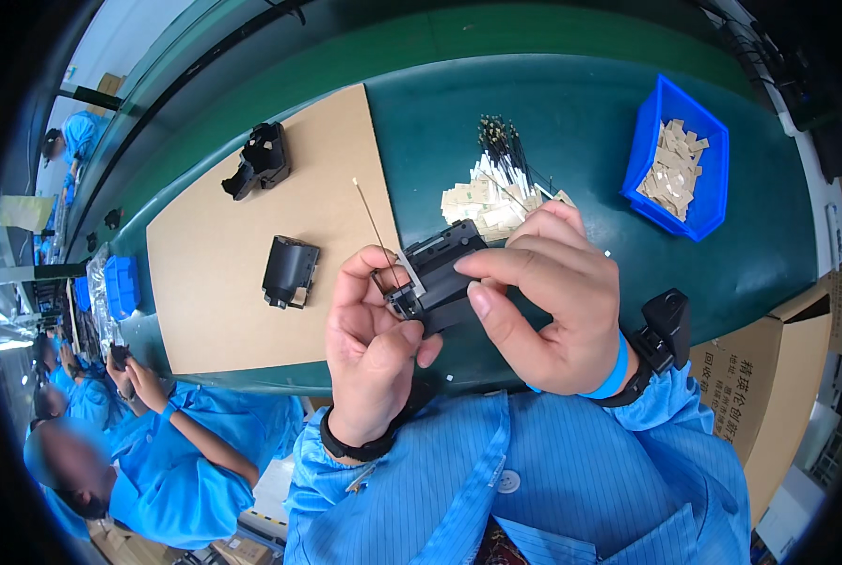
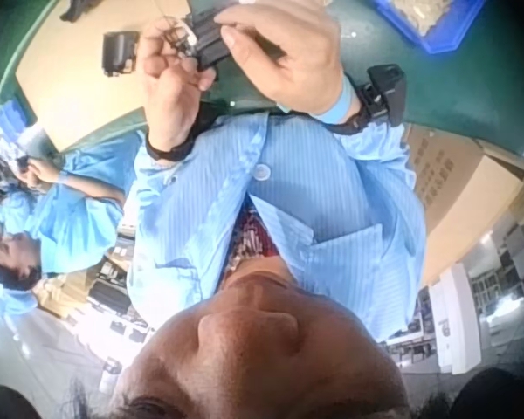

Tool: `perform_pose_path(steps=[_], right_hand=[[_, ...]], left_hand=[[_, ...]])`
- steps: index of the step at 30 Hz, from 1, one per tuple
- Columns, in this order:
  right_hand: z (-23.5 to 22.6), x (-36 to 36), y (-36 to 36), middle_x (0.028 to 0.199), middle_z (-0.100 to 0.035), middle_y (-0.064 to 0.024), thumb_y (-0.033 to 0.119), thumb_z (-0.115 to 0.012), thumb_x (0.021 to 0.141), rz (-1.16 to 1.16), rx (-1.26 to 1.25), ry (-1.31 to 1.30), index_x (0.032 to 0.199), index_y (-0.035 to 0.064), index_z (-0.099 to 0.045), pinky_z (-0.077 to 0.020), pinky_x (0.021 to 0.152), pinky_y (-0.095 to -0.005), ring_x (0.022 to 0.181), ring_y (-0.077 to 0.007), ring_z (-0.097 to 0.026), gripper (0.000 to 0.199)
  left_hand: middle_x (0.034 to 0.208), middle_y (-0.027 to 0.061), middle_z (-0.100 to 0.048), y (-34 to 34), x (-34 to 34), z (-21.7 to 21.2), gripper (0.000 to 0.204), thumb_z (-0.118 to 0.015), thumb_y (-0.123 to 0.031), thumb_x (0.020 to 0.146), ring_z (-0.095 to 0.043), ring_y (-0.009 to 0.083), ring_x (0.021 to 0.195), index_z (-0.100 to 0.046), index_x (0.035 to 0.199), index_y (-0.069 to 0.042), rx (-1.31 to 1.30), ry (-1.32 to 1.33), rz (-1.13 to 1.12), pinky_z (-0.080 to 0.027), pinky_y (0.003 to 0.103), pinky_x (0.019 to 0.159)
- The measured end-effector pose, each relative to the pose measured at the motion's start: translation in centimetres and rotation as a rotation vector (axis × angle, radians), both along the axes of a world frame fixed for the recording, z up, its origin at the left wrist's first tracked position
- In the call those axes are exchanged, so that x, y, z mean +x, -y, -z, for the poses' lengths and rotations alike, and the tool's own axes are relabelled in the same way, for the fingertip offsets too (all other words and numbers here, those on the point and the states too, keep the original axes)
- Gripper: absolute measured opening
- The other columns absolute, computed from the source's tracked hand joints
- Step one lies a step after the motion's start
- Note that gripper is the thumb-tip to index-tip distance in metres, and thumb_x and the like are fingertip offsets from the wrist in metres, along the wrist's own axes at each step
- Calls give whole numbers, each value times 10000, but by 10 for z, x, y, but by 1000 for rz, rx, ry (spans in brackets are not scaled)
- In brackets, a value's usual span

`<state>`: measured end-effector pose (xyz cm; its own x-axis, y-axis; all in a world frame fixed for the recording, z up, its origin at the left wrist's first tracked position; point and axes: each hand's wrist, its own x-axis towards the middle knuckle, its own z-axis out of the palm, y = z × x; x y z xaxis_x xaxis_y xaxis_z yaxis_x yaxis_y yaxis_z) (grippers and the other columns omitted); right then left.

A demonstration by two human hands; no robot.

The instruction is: Applying adhesive labels to small black plastic components and organizing them into a shipping box.

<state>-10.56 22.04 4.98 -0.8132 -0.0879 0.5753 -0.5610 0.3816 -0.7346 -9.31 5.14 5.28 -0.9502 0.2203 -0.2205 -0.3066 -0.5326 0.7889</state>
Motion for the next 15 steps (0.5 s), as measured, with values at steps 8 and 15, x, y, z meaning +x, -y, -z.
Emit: perform_pose_path(steps=[8, 15], right_hand=[[-10, 3, -2, 597, -477, -12, 129, -677, 625, -20, 111, 69, 726, 69, -595, -282, 620, -318, 611, -186, -416, 144], [-6, 4, 0, 623, -492, -20, 97, -672, 661, -111, 77, 178, 711, 62, -579, -301, 621, -314, 628, -190, -418, 111]], left_hand=[[1037, 35, -455, 1, -1, 1, 522, -508, 62, 709, -502, 54, 714, -353, 1194, -51, 3, -11, 5, -428, 188, 508], [1030, 61, -461, -1, -2, 2, 476, -476, 34, 722, -522, 125, 788, -351, 1176, -39, -22, -139, -60, -447, 237, 555]])
